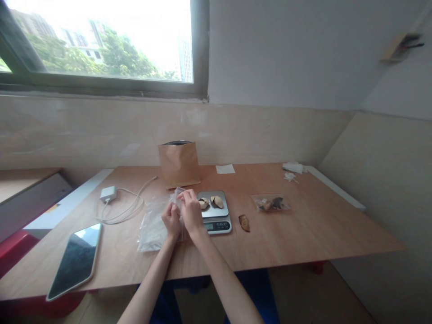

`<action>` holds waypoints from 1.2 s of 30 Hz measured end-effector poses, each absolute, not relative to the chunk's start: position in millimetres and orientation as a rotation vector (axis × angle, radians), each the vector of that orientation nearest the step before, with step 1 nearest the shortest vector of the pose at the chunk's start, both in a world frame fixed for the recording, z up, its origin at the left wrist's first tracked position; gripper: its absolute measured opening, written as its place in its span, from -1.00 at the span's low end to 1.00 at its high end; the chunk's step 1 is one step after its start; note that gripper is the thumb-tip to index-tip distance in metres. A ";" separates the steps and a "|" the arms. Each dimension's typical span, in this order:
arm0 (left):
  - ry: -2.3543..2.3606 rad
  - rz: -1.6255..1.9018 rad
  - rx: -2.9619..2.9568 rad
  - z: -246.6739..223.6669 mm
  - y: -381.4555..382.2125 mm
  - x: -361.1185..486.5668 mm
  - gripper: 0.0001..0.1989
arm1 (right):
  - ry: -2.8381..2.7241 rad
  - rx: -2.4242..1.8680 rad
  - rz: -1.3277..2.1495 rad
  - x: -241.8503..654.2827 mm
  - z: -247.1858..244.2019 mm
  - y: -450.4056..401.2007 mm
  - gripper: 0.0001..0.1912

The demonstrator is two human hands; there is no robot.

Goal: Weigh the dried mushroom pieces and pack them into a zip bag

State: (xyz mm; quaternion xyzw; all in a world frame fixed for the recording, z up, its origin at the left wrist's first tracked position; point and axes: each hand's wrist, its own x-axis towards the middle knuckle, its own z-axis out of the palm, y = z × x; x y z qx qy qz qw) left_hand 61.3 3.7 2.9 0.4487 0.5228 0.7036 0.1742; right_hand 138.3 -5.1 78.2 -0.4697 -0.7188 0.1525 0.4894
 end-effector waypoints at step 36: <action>1.477 2.045 1.103 3.1 4.4 60.2 -0.69 | -2.075 -1.402 0.026 189.9 34.0 5.2 -0.71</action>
